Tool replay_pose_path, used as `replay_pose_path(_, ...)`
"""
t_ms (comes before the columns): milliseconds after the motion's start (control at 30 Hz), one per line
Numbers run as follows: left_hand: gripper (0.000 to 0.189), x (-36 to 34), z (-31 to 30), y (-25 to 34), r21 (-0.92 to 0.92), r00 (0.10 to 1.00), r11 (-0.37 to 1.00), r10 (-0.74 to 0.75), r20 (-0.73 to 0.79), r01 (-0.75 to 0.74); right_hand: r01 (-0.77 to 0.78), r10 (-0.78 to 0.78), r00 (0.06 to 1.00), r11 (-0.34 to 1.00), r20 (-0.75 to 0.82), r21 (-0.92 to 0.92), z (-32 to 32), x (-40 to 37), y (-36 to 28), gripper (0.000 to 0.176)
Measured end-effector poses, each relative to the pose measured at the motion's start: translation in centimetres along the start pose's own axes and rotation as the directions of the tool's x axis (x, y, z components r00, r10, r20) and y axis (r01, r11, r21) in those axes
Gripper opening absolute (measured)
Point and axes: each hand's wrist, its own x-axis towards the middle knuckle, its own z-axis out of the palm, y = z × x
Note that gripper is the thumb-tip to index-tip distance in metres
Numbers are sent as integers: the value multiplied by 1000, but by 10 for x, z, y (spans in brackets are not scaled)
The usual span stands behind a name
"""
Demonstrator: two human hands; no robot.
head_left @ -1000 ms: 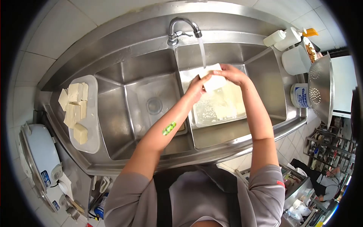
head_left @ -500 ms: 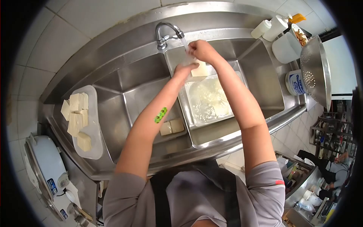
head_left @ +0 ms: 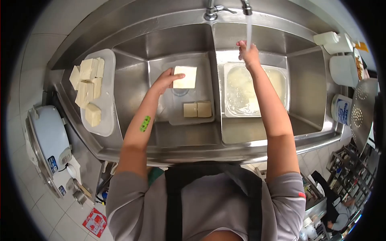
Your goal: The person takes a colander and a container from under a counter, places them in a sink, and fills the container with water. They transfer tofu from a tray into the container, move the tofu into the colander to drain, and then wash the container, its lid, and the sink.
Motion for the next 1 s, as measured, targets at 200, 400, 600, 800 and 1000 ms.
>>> replay_pose_path(200,77,64,-41,-185,110,888,964,-173,-427,241,-224,168,969,909,182,352,-4,-3,37,24)
replay_pose_path(400,57,98,24,-199,-302,954,946,-190,-232,115,-401,298,871,891,391,213,-15,-12,52,11)
replay_pose_path(600,59,121,86,-190,-191,988,981,-42,-151,13,-102,251,941,850,228,-516,-53,12,149,13)
replay_pose_path(800,72,134,87,-216,-102,984,992,-87,-153,72,145,265,937,301,229,-943,-79,17,196,23)
replay_pose_path(1000,74,122,100,-211,547,858,836,310,-410,-40,348,-108,938,244,331,-905,-69,17,226,33)
